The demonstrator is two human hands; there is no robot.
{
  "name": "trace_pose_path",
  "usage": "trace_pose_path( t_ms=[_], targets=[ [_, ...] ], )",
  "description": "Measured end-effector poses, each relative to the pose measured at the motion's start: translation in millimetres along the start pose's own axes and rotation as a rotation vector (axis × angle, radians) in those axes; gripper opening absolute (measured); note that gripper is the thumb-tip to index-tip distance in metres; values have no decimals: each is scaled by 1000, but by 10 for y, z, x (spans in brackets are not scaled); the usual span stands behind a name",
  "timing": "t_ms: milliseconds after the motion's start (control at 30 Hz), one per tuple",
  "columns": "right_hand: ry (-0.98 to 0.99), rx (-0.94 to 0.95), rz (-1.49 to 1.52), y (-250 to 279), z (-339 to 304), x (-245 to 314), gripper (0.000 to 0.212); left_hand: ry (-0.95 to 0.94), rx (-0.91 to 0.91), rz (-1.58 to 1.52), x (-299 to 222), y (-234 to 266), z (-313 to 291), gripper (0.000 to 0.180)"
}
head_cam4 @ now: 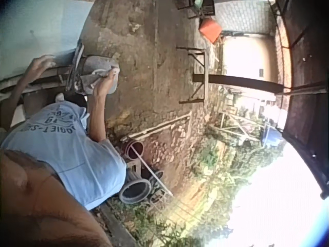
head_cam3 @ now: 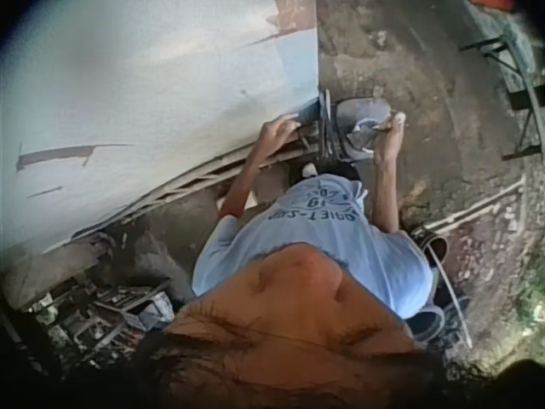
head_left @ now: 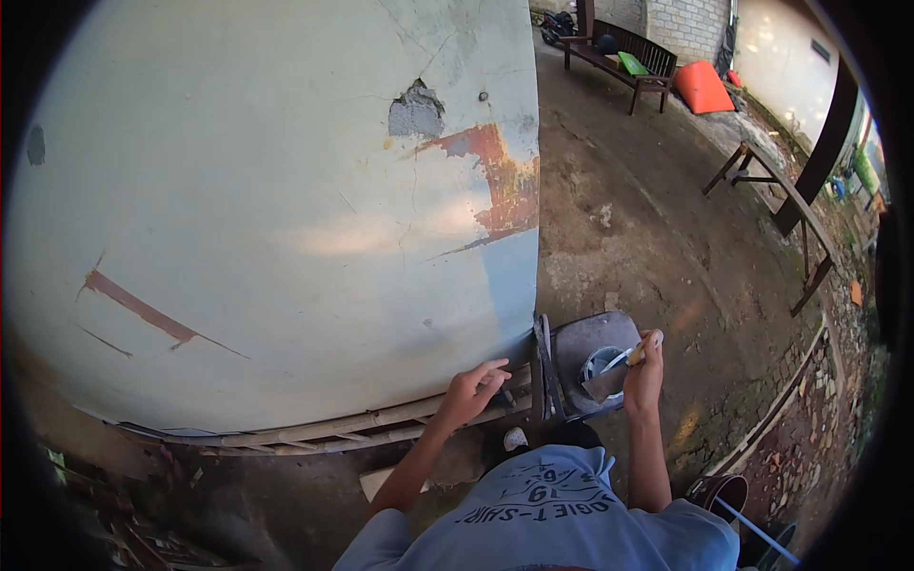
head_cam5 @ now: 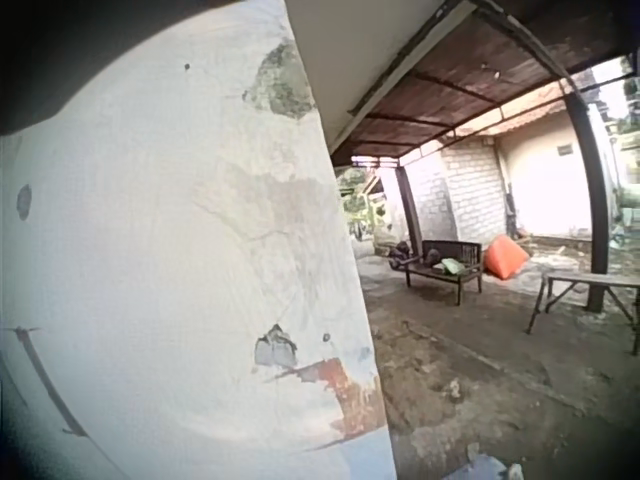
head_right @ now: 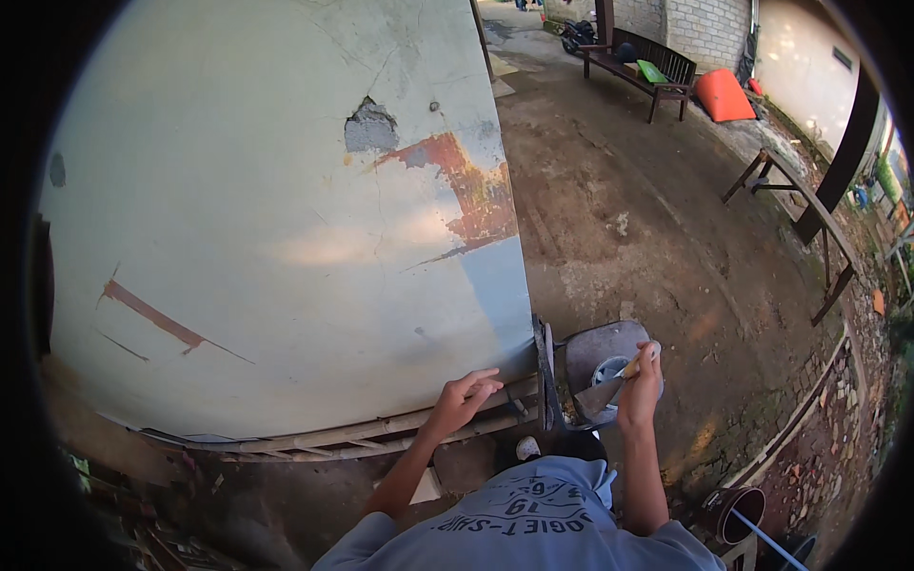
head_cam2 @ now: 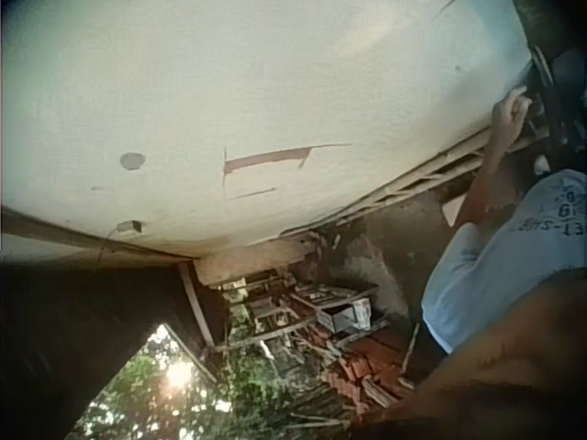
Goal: The person scrapes a wall using a putty knife, chips and scrapes the surface with a chisel, and scrapes the area using a metal blade.
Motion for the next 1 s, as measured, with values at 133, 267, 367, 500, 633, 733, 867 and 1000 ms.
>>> trace_pose_path(
  t_ms=[133, 267, 367, 500, 633, 733, 867, 1000],
  targets=[
    [-89, 20, 169, -342, -28, -2, 26, 85, 2, -382, 77, -363, -36, 33],
    [-182, 181, 410, -921, -128, 24, 20, 81, 34, -418, -183, -433, 28, 37],
    [-200, 389, 415, -1270, -282, 112, 14, 24, -63, -436, -538, -270, 132, 44],
    [-271, 565, 301, -1378, -463, 41, 13, -139, -210, -474, -1050, -56, 375, 46],
    [-197, 747, 64, -1399, -530, 27, 18, -52, -212, -540, -1344, -150, 703, 39],
    [-96, 834, 51, -1464, -476, 26, 19, -78, -308, -460, -1382, -181, 827, 18],
    [249, 933, -278, -1463, -132, 87, 20, -130, -514, -360, -1471, -88, 811, 23],
    [298, 794, -81, -1852, 20, 363, 16, -153, -565, -390, -1618, -119, 904, 25]
  ],
)
Point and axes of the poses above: each hand's wrist, its own z-axis towards the middle knuckle, its own y-axis out of the back of the hand, x = y × z, the point moved 4 cm from there along z, towards the middle knuckle, and after that the axes turned 6 degrees about y, right-handed, at the moved point
